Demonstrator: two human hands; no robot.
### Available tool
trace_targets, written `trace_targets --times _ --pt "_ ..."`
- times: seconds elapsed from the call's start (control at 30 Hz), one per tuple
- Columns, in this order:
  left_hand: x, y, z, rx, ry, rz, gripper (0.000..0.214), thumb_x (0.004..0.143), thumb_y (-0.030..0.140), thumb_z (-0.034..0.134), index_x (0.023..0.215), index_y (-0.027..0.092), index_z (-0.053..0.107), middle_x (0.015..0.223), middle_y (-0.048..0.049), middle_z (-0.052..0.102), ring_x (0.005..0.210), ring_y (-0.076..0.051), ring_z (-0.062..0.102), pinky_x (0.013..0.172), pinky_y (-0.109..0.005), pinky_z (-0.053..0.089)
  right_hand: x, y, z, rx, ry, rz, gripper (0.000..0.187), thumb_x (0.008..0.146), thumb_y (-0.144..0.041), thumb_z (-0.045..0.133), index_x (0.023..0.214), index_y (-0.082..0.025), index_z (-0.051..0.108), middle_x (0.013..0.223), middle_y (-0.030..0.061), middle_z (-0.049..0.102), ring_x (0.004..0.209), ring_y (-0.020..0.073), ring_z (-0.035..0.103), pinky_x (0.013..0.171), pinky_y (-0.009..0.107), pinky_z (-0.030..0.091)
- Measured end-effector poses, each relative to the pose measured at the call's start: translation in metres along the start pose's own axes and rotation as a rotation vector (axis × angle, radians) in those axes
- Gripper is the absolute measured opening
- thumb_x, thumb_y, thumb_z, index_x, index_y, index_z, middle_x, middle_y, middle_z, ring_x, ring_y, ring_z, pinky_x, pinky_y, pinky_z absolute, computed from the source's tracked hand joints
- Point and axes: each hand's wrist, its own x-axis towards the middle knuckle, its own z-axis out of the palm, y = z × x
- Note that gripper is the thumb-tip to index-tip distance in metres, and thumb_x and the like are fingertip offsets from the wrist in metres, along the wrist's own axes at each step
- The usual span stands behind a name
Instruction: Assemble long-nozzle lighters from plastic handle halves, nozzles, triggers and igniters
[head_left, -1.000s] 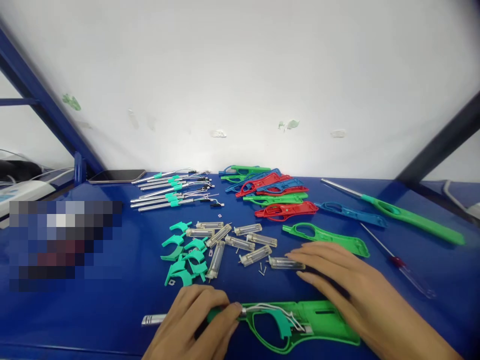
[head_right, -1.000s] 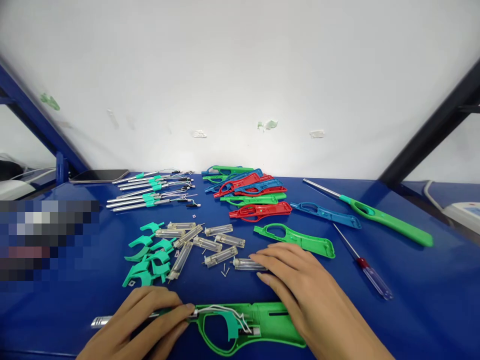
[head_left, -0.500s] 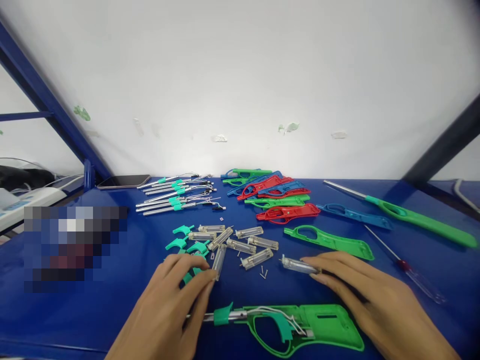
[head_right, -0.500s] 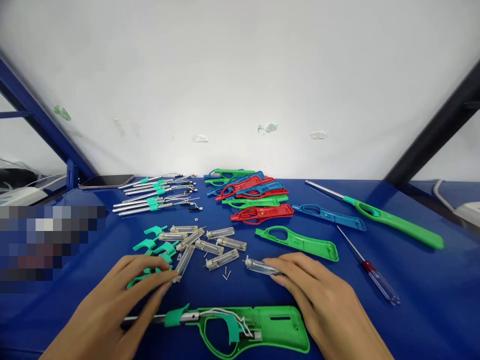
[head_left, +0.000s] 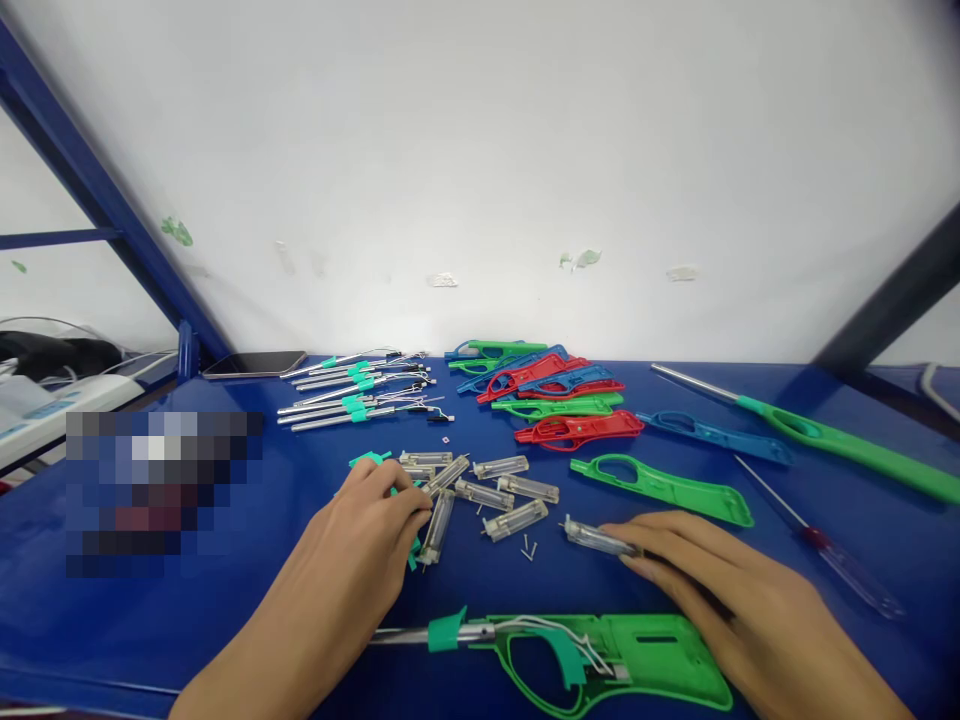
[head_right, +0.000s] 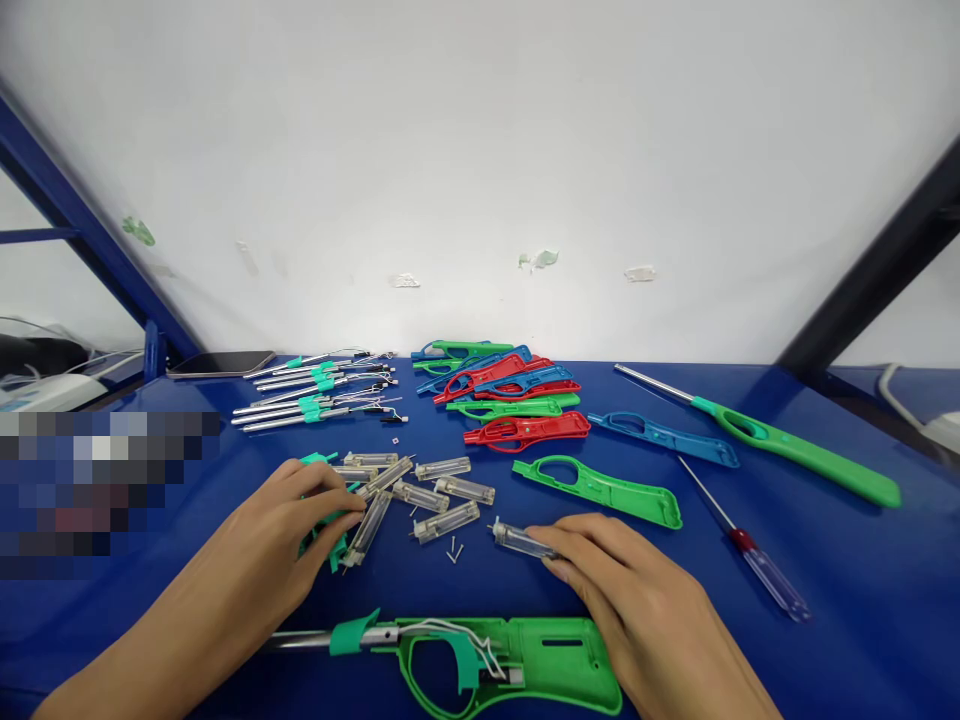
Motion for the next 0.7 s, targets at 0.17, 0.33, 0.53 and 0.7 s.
trace_targets --times 0.17,0.33,0.53,0.7 --pt "0.003 -0.004 0.004 0.043 -0.051 -0.008 0.037 0.104 0.012 0.045 0.087 0.024 0.076 0.094 -0.0049 0.07 0.088 -0.024 0.06 0.08 -0.037 0.051 -0.011 0.006 0.004 0.008 -0.082 0.064 0.039 0.109 -0.027 0.053 0.141 -0.039 0.073 0.132 -0.0016 0.08 0.112 0.0192 0.082 0.097 0.025 0.067" --pt "0.004 -0.004 0.003 0.058 -0.095 -0.066 0.028 0.103 0.014 0.05 0.086 0.022 0.07 0.096 -0.0059 0.068 0.092 -0.027 0.062 0.078 -0.037 0.049 -0.007 0.007 0.003 0.084 -0.088 0.11 0.033 0.106 -0.031 0.06 0.134 -0.034 0.077 0.127 0.002 0.081 0.109 0.0228 0.082 0.091 0.027 0.07" --pt "0.008 -0.001 -0.007 0.028 -0.128 -0.097 0.026 0.103 0.016 0.047 0.087 0.022 0.066 0.093 -0.0048 0.065 0.084 -0.024 0.066 0.07 -0.034 0.046 -0.001 -0.001 0.004 0.189 -0.088 0.183 0.031 0.108 -0.029 0.054 0.125 -0.032 0.079 0.122 0.0026 0.08 0.106 0.019 0.082 0.092 0.023 0.068" --pt "0.006 0.001 -0.019 -0.012 -0.097 -0.103 0.032 0.108 0.026 0.037 0.093 0.023 0.065 0.093 -0.0036 0.062 0.075 -0.022 0.065 0.062 -0.032 0.042 -0.007 0.003 0.004 0.101 -0.063 0.124 0.03 0.11 -0.032 0.054 0.13 -0.036 0.076 0.123 0.0005 0.081 0.111 0.0192 0.081 0.096 0.027 0.068"
